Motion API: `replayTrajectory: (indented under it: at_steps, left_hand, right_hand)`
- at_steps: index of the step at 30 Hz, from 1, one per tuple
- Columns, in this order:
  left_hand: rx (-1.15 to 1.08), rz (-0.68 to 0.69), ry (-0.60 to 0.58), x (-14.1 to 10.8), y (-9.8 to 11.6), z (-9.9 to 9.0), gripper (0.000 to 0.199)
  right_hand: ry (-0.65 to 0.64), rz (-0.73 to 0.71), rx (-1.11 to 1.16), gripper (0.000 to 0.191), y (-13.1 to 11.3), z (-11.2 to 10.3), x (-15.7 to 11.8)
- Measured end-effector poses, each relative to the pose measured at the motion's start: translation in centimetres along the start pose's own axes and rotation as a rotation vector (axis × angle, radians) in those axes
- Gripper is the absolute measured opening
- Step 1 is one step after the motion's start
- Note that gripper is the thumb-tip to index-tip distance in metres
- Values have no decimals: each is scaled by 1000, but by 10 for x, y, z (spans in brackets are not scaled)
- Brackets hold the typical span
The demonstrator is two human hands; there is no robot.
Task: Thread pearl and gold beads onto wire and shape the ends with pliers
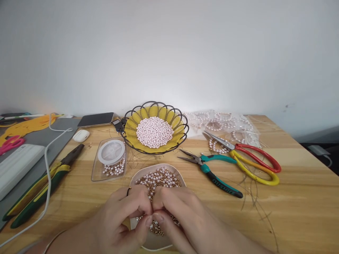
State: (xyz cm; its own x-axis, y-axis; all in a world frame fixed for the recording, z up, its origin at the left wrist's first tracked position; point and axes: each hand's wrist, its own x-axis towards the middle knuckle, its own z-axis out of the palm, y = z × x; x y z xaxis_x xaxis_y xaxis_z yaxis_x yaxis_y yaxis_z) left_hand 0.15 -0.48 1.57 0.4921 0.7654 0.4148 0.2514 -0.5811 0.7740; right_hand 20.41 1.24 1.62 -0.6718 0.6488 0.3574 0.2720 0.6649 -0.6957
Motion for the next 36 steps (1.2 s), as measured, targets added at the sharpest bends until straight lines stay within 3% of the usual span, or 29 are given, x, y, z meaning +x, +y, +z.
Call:
replayTrajectory:
  at_steps: [9,20,24,29,36]
  left_hand:
    - [-23,68,66,2,-2,3,20]
    - [-35,44,39,2,-3,7,22]
    - [-75,34,75,-1,-7,10,18]
    - [-126,-22,46,-1,-6,7,16]
    - [-154,-105,8,3,0,0,18]
  right_hand:
    - [-3,-10,-42,20,0,-2,-1]
    - [47,-34,-54,24,-3,-1,-2]
    - [-3,42,25,24,-6,-7,3]
    - [-47,96,101,13,-6,-12,7]
    - [-131,166,173,17,-3,-14,5]
